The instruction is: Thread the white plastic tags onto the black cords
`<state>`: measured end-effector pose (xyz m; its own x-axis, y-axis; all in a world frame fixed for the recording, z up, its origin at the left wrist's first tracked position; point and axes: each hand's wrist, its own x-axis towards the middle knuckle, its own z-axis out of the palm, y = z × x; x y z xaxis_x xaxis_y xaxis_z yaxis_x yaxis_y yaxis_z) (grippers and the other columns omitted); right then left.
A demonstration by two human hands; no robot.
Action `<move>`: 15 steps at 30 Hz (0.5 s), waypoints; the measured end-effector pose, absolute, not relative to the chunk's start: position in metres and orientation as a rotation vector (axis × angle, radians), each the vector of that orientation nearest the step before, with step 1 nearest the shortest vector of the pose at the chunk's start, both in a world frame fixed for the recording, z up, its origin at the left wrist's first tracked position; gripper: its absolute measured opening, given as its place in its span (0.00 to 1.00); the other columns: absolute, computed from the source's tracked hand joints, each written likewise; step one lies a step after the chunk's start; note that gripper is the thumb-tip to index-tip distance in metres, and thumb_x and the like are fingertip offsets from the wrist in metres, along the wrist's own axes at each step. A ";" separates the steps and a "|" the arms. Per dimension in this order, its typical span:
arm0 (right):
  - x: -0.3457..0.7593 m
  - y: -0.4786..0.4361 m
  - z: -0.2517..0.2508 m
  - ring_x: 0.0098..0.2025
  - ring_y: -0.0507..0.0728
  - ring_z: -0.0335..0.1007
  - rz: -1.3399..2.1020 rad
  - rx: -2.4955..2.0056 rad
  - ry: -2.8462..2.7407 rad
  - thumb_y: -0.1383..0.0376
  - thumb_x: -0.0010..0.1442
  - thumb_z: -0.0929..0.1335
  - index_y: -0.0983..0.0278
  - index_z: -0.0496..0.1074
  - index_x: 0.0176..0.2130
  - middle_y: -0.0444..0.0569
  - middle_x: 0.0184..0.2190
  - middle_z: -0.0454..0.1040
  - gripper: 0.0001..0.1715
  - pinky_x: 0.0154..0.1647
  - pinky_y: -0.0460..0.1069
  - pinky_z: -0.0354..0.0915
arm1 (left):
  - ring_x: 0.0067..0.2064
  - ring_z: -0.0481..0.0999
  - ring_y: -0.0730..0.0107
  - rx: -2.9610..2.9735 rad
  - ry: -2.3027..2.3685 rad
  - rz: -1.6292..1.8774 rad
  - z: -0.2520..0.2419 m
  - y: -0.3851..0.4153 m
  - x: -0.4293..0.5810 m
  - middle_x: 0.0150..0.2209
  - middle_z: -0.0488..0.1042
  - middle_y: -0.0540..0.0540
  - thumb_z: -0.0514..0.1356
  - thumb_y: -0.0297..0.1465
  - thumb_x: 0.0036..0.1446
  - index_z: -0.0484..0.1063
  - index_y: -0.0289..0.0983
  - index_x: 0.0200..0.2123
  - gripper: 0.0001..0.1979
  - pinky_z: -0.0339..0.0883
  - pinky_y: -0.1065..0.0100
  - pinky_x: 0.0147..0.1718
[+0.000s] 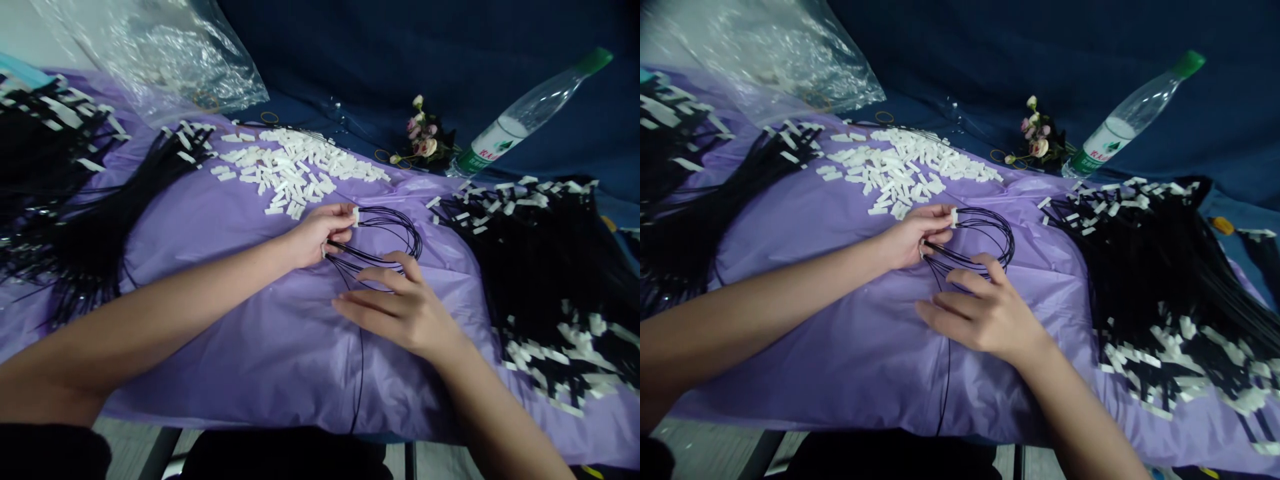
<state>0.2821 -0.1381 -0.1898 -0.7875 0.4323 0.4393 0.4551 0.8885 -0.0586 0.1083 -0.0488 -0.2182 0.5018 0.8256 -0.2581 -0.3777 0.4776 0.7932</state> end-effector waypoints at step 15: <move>0.342 -0.076 -0.217 0.34 0.45 0.74 0.786 -0.865 -0.858 0.61 0.53 0.73 0.52 0.73 0.43 0.34 0.34 0.74 0.16 0.47 0.45 0.71 | 0.18 0.53 0.85 0.670 0.683 0.837 -0.219 -0.049 0.110 0.24 0.55 0.56 0.60 0.21 0.51 0.65 0.33 0.33 0.07 0.38 0.80 0.13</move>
<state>0.3423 -0.0765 -0.2174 0.4332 0.8488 0.3031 -0.2281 0.4286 -0.8742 0.1096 -0.0485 -0.2194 0.4914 0.8284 -0.2688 -0.4293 0.4989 0.7529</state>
